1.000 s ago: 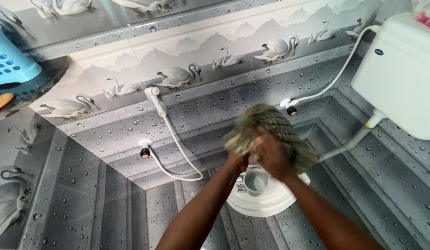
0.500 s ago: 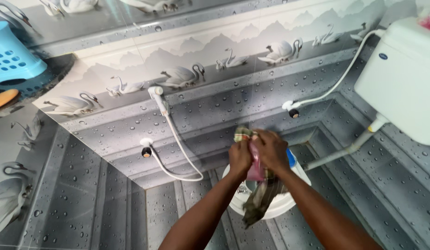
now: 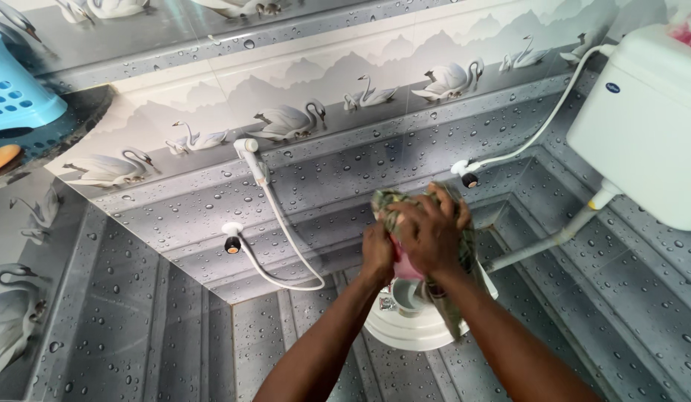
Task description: The person cleans a plastic basket, a soap dish, and a soap case by wiping them with a cloth.
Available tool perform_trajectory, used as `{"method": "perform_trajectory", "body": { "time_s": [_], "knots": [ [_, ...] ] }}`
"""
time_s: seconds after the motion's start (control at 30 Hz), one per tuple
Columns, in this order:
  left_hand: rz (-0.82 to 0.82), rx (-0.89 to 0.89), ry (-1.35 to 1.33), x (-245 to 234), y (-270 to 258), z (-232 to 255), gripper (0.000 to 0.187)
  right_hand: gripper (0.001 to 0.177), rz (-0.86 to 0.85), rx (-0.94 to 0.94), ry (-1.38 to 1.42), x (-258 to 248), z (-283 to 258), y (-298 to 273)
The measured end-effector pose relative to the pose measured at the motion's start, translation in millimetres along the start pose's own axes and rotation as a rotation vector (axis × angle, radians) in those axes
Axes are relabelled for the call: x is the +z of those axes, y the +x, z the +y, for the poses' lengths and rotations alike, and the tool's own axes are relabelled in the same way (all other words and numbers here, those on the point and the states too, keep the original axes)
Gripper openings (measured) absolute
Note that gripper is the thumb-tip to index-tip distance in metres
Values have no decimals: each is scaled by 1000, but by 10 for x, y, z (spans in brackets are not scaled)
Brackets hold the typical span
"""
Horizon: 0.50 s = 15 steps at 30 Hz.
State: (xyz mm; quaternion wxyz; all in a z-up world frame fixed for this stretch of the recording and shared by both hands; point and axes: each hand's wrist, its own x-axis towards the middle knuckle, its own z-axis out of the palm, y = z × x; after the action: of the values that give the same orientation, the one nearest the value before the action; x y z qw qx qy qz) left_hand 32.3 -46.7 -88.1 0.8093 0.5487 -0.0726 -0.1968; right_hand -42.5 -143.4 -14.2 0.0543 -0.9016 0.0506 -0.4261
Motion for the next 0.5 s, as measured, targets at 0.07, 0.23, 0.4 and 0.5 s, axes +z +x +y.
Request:
{"method": "perform_trajectory", "body": {
  "time_s": [0.07,0.23,0.4,0.5],
  "knots": [
    [-110,67,-4,-70,-47,-125,54,34,-230,290,126,66,335,71],
    [-111,98,26,-173,-34,-210,57,36,-182,298,254,145,418,-45],
    [58,-90,-35,-82,-109,214,70,40,12,-72,312,-119,-228,-67],
    [-151,203,31,7,-231,421,62,39,1,-154,200,-265,-435,-42]
  ]
}}
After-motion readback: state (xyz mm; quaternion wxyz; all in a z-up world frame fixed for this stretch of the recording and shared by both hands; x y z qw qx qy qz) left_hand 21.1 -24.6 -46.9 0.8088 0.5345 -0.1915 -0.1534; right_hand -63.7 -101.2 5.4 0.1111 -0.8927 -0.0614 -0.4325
